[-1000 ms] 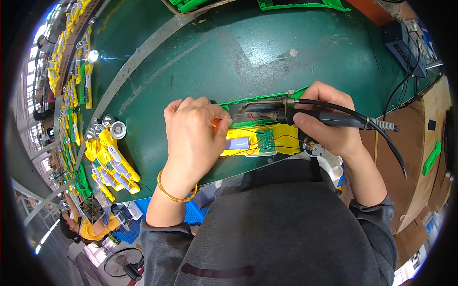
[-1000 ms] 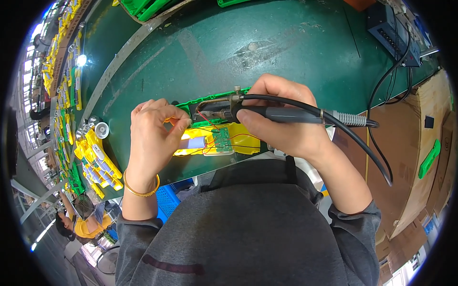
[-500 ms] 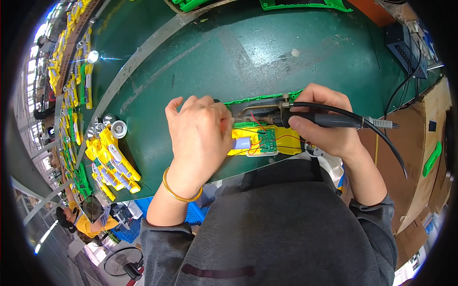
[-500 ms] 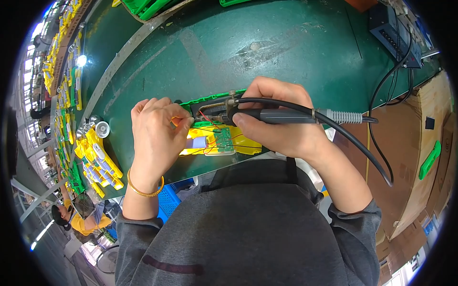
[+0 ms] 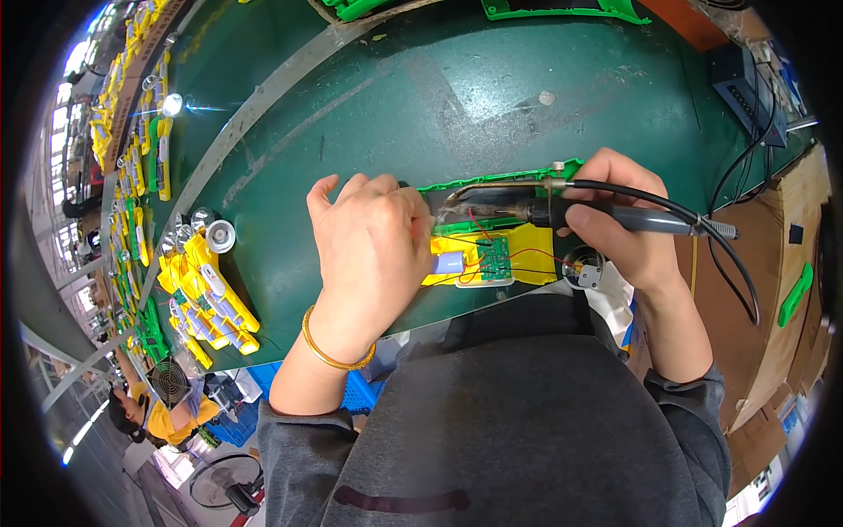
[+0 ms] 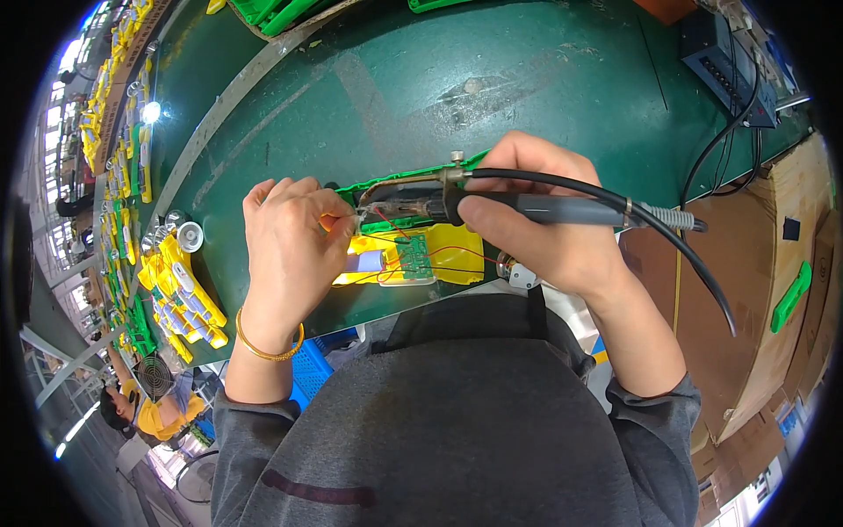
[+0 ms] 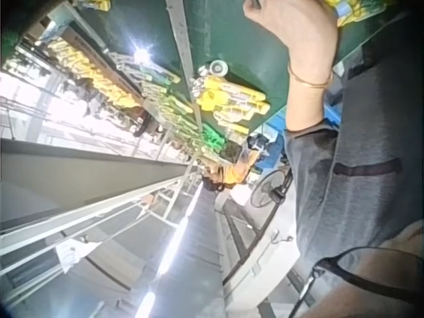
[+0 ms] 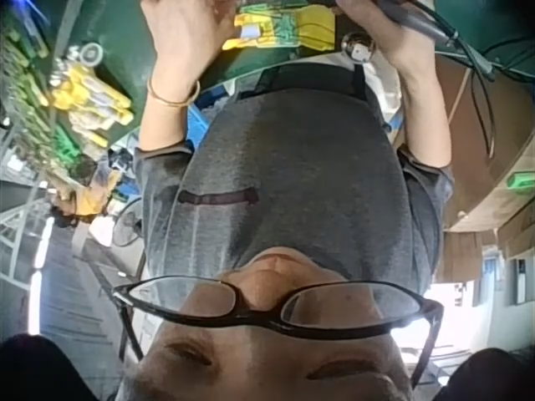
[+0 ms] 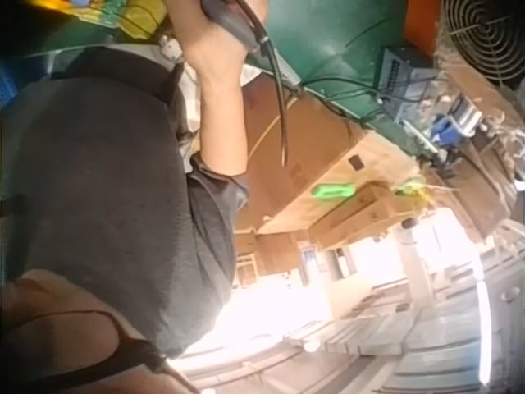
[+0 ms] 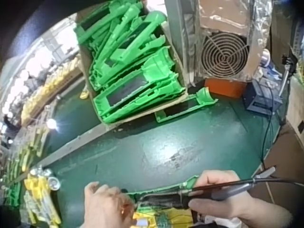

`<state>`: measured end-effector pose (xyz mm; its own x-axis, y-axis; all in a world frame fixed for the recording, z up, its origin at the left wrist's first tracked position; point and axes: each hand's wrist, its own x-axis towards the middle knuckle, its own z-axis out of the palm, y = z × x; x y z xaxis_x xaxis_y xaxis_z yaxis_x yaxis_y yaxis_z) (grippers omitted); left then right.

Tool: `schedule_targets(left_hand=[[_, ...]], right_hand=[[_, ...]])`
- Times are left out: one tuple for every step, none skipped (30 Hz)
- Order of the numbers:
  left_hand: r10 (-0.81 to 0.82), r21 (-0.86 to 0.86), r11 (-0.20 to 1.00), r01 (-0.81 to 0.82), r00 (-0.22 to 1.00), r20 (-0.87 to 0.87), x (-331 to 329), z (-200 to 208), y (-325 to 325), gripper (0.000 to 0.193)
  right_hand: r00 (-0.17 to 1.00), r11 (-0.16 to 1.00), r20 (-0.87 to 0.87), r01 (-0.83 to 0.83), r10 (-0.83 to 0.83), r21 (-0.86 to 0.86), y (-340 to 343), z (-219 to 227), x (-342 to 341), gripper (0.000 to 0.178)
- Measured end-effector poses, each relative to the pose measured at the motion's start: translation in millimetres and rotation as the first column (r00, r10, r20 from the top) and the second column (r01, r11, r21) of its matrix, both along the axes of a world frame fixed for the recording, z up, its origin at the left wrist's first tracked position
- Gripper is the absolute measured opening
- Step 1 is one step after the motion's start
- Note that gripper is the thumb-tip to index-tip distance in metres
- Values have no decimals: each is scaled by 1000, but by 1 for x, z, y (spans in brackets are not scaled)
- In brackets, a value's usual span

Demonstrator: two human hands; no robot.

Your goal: Soldering internal components and fitting the plastic casings for solar-powered flashlights on an assembly line.

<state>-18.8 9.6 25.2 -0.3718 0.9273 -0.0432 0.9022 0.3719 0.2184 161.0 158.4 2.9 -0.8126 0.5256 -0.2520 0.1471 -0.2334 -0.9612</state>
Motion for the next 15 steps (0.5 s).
schedule_targets(left_hand=[[0, 0, 1000, 0, 1000, -1, 0, 0, 0, 6], [-2, -6, 1000, 2, 1000, -3, 0, 0, 0, 6], [-4, -11, 1000, 4, 1000, -5, 0, 1, 1, 6], [-4, -11, 1000, 4, 1000, -7, 0, 1, 1, 6], [-5, -15, 1000, 5, 1000, -16, 0, 0, 2, 6], [-8, -19, 1000, 7, 1000, -23, 1, 1, 2, 6], [-9, -19, 1000, 8, 1000, -24, 1, 2, 3, 6], [-11, -32, 999, 10, 1000, -27, 2, 2, 4, 7], [-11, -46, 999, 10, 999, -31, 3, 3, 6, 7], [-11, -48, 999, 10, 999, -33, 4, 4, 7, 7], [-14, -72, 997, 10, 998, -54, 5, 6, 9, 7], [-20, -97, 995, 13, 997, -73, 7, 8, 10, 6], [-23, -98, 995, 16, 997, -74, 9, 10, 12, 6], [-25, -130, 992, 10, 993, -115, 11, 12, 13, 5], [-28, -160, 987, 2, 987, -157, 13, 12, 14, 5]], right_hand=[[999, 1000, -38, 30, -30, -8, 0, -1, 2, 11], [995, 998, -76, 59, -60, -17, -1, -2, 4, 11], [995, 998, -78, 59, -60, -17, -1, -4, 5, 11], [990, 995, -106, 96, -97, -11, 0, -6, 7, 10], [982, 991, -134, 133, -132, -6, 0, -7, 8, 10], [982, 991, -135, 134, -134, -6, -1, -6, 9, 10], [974, 982, -125, 185, -187, -28, -2, -5, 9, 10], [964, 971, -114, 235, -239, -49, -4, -4, 10, 12], [964, 971, -115, 235, -239, -51, -4, -4, 11, 12], [960, 966, -114, 253, -256, -47, -5, -5, 11, 11], [955, 962, -113, 270, -273, -43, -5, -6, 12, 11], [954, 961, -113, 273, -276, -44, -7, -6, 13, 11], [954, 961, -116, 277, -277, -19, -8, -6, 13, 10], [953, 960, -119, 282, -279, 6, -9, -6, 15, 10], [952, 960, -123, 281, -279, 1, -10, -7, 16, 11]])
